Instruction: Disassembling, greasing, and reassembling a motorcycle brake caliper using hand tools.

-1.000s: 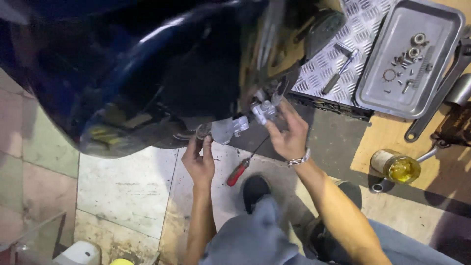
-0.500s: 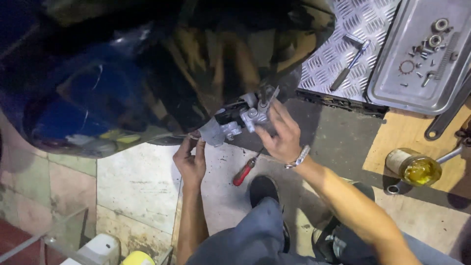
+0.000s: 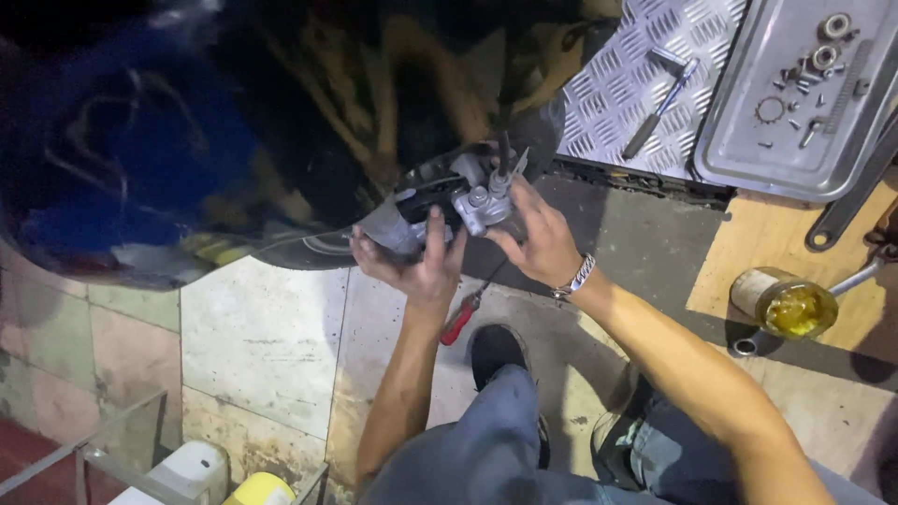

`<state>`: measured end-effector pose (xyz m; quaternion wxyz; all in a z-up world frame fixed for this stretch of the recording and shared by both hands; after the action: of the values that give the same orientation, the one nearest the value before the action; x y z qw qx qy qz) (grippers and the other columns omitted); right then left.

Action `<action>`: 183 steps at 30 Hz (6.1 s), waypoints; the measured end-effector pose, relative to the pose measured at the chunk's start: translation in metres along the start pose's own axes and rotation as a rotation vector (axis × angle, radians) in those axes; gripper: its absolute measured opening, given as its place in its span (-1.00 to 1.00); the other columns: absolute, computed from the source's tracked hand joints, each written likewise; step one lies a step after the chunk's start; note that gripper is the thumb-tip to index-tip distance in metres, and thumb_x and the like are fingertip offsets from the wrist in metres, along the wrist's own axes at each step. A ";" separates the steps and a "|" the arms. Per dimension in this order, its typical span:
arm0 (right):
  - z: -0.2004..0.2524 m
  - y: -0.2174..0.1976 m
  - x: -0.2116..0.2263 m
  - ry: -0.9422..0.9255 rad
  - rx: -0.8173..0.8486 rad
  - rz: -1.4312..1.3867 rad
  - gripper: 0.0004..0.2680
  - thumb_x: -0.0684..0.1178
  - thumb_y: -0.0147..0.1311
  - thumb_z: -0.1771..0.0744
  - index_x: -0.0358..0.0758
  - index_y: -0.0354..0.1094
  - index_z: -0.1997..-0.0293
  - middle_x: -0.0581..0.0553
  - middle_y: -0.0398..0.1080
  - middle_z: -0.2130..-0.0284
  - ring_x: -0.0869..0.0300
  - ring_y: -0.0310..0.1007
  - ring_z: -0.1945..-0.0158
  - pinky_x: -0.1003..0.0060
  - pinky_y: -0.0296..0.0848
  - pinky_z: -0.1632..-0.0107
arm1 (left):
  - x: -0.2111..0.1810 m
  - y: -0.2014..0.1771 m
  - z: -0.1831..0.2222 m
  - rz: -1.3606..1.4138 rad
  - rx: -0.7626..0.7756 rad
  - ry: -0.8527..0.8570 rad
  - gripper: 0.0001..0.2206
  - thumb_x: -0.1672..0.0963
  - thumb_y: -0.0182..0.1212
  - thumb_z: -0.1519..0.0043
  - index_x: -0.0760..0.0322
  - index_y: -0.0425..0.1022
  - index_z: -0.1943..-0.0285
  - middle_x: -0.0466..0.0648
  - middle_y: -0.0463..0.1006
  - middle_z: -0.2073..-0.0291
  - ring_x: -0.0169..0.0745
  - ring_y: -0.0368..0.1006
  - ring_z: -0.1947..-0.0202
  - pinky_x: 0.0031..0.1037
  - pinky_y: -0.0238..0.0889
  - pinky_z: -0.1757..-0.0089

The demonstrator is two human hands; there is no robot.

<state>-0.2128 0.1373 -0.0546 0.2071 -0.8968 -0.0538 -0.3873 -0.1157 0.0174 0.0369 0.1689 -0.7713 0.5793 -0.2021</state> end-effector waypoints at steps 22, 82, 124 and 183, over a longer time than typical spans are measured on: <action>-0.051 -0.021 0.020 0.142 -0.005 -0.084 -0.57 -0.16 0.43 -0.20 -0.50 0.39 -0.13 -0.50 0.45 -0.02 -0.31 0.45 -0.15 -0.11 0.52 -0.10 | 0.003 -0.002 0.019 0.137 -0.059 -0.115 -0.61 -0.01 0.60 -0.01 0.00 0.68 -0.01 0.47 -0.02 -0.42 0.40 -0.04 -0.48 0.22 0.17 -0.17; -0.053 -0.022 0.051 0.269 -0.223 -0.099 -0.73 -0.11 0.35 -0.27 -0.49 0.36 0.11 -0.33 0.40 0.34 -0.16 0.49 0.28 0.04 0.47 0.26 | 0.024 -0.002 0.017 0.273 -0.039 -0.108 -0.59 0.02 0.55 -0.05 0.11 0.59 -0.06 0.35 -0.05 -0.36 0.45 -0.06 -0.43 0.16 -0.02 -0.18; -0.113 -0.042 0.084 0.394 0.287 -0.003 -0.68 0.00 0.30 -0.29 -0.52 0.43 0.03 -0.75 0.39 0.05 -0.52 0.42 -0.06 -0.25 0.45 -0.03 | 0.022 -0.014 -0.007 0.376 -0.038 -0.336 -0.34 0.07 0.59 -0.02 0.42 0.20 -0.13 0.48 0.13 -0.28 0.47 0.12 -0.37 -0.05 0.16 -0.23; 0.074 -0.307 -0.258 0.935 0.003 0.936 -0.86 -0.23 0.20 -0.40 -0.23 0.23 0.11 -0.15 0.31 0.25 0.05 0.34 0.22 0.12 0.42 0.11 | 0.041 -0.055 0.001 0.430 0.244 -0.566 -0.46 0.09 0.31 -0.27 0.28 0.17 -0.38 0.16 0.26 -0.27 0.12 0.25 -0.31 -0.08 0.30 -0.25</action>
<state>-0.4209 0.4633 -0.1838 0.3564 -0.5625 0.4366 -0.6049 -0.0593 -0.0065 0.0681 0.4517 -0.6316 0.6301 -0.0083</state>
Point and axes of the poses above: each hand's wrist, its own z-axis away from the middle knuckle, its own y-axis out of the palm, x = y × z, the point moved 10 cm from there along -z, towards the middle knuckle
